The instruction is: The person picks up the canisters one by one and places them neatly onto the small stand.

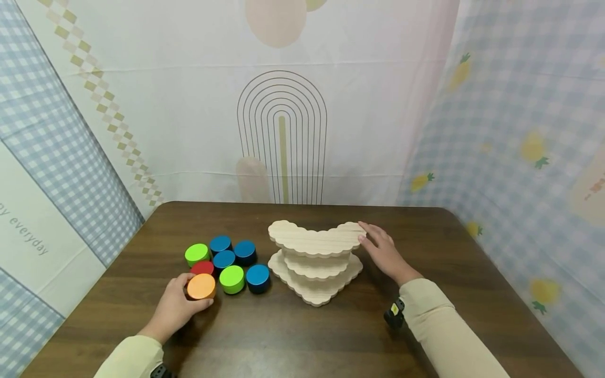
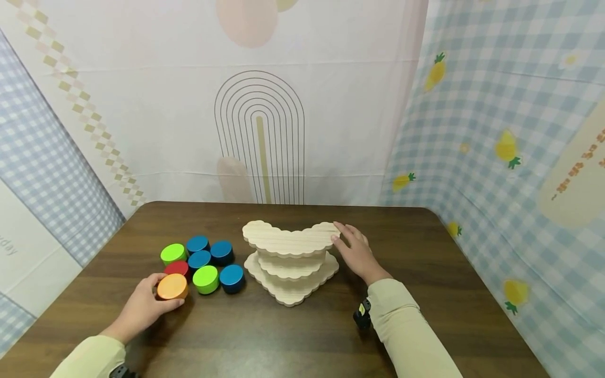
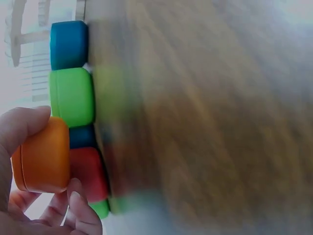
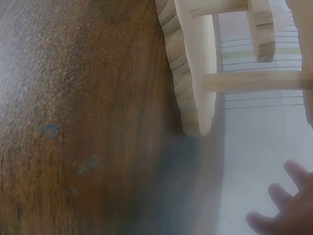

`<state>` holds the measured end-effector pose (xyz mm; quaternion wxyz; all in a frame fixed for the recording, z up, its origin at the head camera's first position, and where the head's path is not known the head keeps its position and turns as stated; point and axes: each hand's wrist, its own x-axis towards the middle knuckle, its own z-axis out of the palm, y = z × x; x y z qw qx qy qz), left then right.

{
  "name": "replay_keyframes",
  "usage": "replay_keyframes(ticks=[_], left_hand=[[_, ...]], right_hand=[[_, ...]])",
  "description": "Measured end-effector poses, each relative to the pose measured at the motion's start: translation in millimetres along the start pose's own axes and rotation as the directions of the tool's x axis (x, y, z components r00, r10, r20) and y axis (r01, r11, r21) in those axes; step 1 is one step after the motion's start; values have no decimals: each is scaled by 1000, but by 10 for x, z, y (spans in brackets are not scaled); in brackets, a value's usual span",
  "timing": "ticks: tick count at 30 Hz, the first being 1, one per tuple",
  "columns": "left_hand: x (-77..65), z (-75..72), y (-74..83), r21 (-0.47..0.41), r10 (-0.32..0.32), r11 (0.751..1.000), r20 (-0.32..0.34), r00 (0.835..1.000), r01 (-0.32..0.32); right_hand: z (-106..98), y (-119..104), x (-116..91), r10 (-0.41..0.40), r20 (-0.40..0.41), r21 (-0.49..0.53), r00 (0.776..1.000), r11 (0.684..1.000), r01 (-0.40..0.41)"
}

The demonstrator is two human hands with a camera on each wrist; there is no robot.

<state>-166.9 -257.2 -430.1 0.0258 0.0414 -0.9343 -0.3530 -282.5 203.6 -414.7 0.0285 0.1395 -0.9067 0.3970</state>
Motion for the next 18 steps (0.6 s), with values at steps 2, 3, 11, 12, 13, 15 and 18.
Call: replay_keyframes(ticks=[2, 3, 11, 12, 13, 15, 18], left_hand=[[11, 0, 44, -1, 12, 1000, -13, 1000, -12], [16, 1, 69, -2, 19, 1000, -20, 1000, -19], [93, -4, 352, -68, 58, 996, -63, 996, -62], [109, -7, 396, -80, 61, 995, -63, 996, -66], [125, -10, 442, -90, 62, 994, -63, 996, -68], [160, -8, 533, -113, 70, 991, -61, 996, -77], [213, 13, 673, -145, 83, 985, -62, 995, -91]], right_hand=[[-11, -4, -11, 1, 3, -2, 1000, 1000, -1], [-16, -8, -18, 2, 5, -2, 1000, 1000, -2], [-35, -20, -43, 16, 2, -4, 1000, 1000, -16], [-34, -20, -42, 16, 1, -5, 1000, 1000, -16], [-32, -19, -39, 15, 0, -5, 1000, 1000, -15], [-27, -21, -34, 6, -1, -10, 1000, 1000, -6], [-19, -24, -24, -1, 1, -17, 1000, 1000, 1]])
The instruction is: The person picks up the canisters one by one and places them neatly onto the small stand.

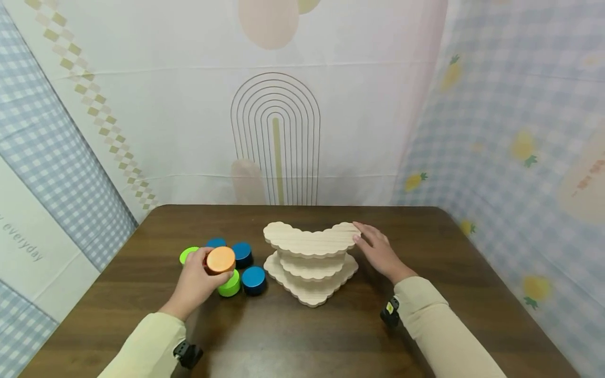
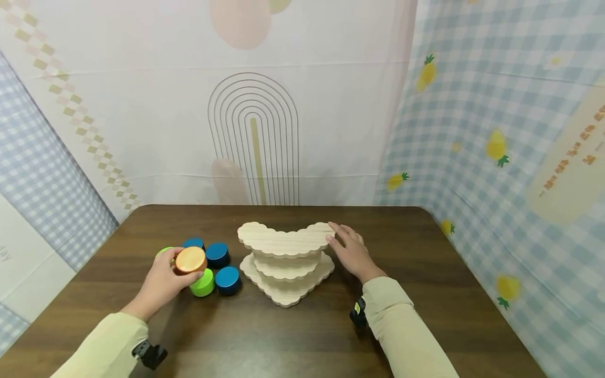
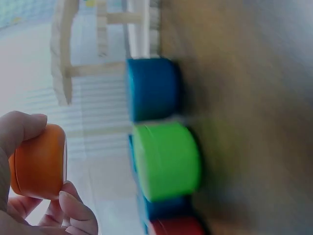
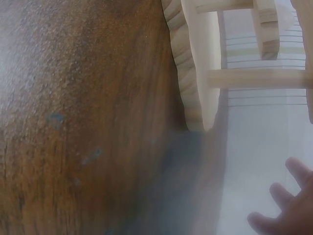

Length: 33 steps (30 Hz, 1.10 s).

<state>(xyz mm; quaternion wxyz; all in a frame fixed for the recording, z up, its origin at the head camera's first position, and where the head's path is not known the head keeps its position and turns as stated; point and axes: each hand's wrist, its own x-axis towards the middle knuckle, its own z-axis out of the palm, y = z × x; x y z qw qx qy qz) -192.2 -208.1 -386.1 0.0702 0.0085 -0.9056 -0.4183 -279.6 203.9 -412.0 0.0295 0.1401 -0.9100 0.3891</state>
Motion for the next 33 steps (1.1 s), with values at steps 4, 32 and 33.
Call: replay_keyframes(ticks=[4, 32, 33], left_hand=[[100, 101, 161, -34, 5, 999, -7, 1000, -5], [587, 905, 1291, -291, 112, 952, 47, 993, -94], [604, 946, 1325, -290, 110, 953, 50, 993, -91]], right_hand=[[14, 14, 18, 2, 1, -11, 1000, 1000, -2], [32, 33, 19, -1, -11, -4, 1000, 1000, 1], [33, 37, 21, 1, -12, -15, 1000, 1000, -1]])
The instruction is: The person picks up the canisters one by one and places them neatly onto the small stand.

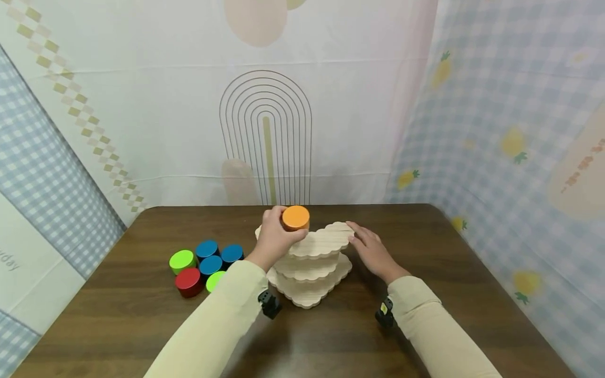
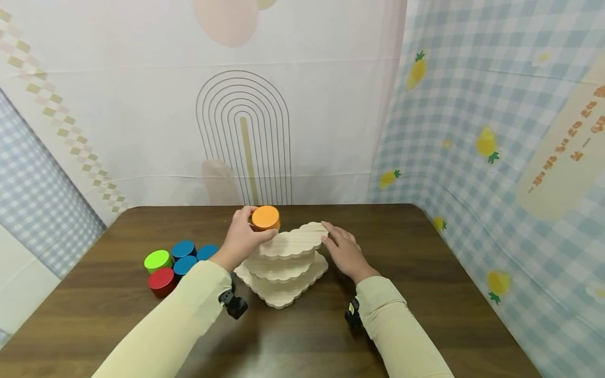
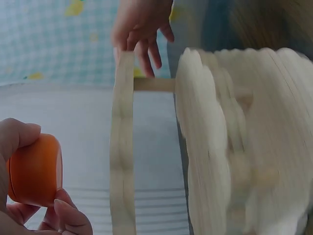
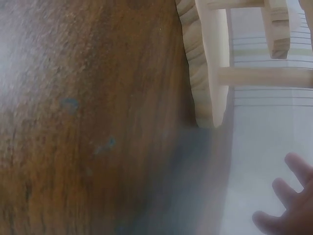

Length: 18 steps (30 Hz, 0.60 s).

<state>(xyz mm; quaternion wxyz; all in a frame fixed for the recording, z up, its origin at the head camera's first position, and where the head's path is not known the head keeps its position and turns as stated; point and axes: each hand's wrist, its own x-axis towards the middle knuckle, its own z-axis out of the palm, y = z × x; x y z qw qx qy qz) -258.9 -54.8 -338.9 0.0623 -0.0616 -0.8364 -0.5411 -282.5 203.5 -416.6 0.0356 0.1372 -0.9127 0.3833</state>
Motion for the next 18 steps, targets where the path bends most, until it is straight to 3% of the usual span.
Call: replay_keyframes(ticks=[9, 18], left_hand=[[120, 369, 138, 31, 8, 999, 47, 999, -9], [188, 571, 203, 127, -7, 992, 78, 997, -3]], right_hand=[[0, -17, 5, 34, 23, -17, 999, 999, -33], [-8, -17, 2, 35, 35, -20, 999, 999, -34]])
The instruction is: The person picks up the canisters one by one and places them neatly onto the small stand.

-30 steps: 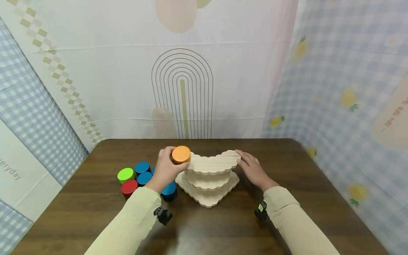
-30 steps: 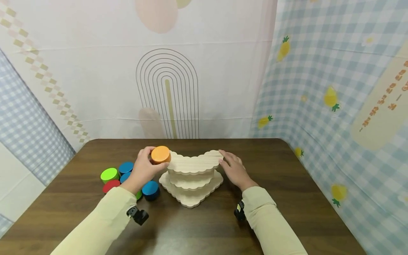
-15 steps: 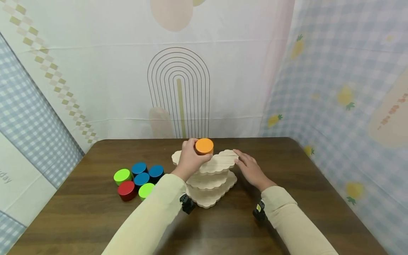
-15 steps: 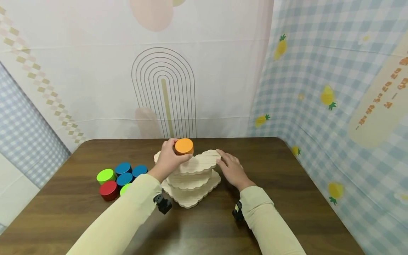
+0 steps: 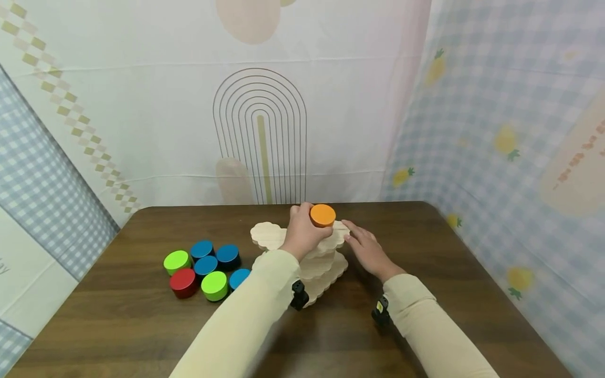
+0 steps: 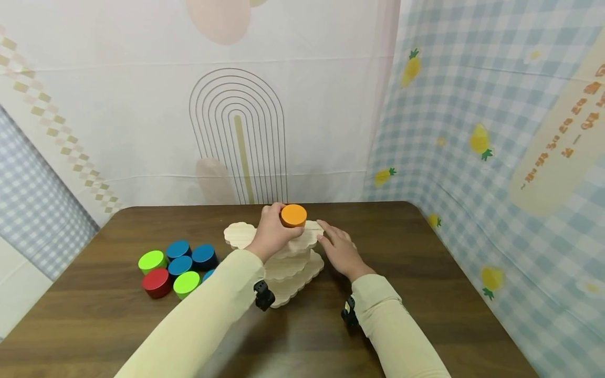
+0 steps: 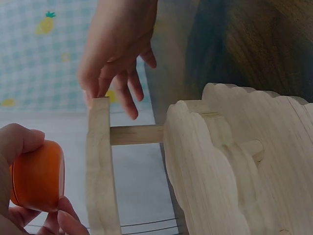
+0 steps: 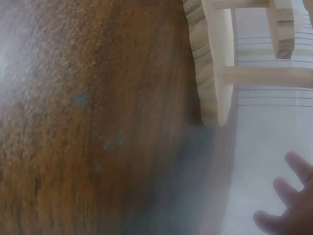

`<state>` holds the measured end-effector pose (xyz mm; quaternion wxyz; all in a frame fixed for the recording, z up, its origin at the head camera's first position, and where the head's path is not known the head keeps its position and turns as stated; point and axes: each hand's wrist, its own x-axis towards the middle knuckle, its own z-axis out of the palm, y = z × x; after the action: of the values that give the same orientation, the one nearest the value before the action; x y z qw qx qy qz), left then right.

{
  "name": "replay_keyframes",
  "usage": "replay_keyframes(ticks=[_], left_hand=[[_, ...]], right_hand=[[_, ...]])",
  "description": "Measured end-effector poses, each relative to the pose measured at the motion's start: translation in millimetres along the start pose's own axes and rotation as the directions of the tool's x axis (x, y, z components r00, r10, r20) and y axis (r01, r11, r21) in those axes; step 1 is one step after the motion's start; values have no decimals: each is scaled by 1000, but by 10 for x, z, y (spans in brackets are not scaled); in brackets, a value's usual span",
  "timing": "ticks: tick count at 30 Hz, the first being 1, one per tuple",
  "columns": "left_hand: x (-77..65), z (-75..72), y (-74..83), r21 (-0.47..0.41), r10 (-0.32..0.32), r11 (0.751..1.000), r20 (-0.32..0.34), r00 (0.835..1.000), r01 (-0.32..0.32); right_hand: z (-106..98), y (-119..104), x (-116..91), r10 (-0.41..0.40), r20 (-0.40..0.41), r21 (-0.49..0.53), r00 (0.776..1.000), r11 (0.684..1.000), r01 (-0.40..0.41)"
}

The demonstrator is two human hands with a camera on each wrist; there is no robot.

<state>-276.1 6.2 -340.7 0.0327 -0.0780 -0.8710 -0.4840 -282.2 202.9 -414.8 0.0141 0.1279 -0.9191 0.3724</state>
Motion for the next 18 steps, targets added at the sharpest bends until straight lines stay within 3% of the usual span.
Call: replay_keyframes(ticks=[18], left_hand=[[98, 161, 31, 194, 22, 980, 97, 995, -41]], right_hand=[[-10, 14, -18, -16, 11, -6, 1000, 1000, 16]])
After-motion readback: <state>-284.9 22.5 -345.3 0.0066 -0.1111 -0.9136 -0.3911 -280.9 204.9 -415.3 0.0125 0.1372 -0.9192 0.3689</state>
